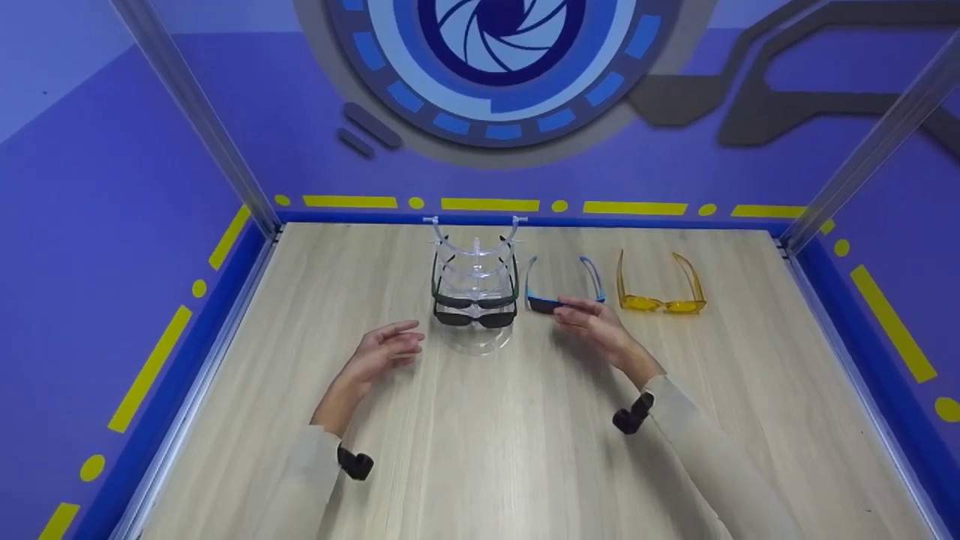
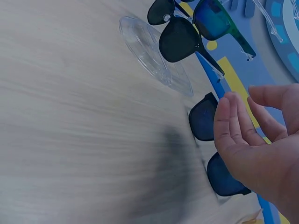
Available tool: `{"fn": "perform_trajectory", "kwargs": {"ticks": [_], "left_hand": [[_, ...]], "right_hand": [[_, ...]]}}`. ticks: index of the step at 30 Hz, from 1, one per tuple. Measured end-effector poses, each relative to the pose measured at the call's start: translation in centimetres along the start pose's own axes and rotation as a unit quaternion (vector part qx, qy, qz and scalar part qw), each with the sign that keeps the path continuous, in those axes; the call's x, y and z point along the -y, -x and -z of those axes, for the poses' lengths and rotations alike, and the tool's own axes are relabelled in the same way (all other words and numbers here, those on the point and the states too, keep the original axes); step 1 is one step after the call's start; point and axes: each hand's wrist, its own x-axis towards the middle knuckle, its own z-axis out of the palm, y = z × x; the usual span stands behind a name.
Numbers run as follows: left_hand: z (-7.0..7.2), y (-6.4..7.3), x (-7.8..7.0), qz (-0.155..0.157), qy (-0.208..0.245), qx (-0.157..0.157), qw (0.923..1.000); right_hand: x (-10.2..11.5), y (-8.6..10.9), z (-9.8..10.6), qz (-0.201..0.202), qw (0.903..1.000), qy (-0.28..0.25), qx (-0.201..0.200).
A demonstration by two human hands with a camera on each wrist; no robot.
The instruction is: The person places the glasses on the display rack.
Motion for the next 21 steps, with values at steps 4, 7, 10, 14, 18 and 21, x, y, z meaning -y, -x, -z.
{"fn": "perform_trajectory", "kwargs": {"ticks": [4,7,10,14,18,21], "left_hand": [[-0.8,0.4,0.5,0.006,-0.004,0.013,0.9999],[-1.5,0.5,0.8,0.006,-0.005,0.028,0.9996],[-2.3,0.5,1.1,0.003,-0.005,0.042,0.9991],[-3.3,0.3,1.4,-0.003,0.003,0.064,0.998],[-4.5,0.0,1.5,-0.006,0.003,0.079,0.9968],[-5.4,-0.2,1.5,-0.001,-0.011,0.089,0.996]], "right_hand": [[-0.3,0.1,0.7,0.008,1.0,0.003,0.002],[-0.7,0.5,1.5,0.016,0.9998,-0.003,0.008],[-1.0,0.9,2.4,0.017,0.9998,-0.001,0.013],[-1.4,1.5,3.7,0.012,0.9999,0.001,0.012],[-1.7,2.1,4.9,0.006,1.0,0.001,0.003],[-1.8,2.7,5.7,-0.006,1.0,0.005,-0.005]]}}
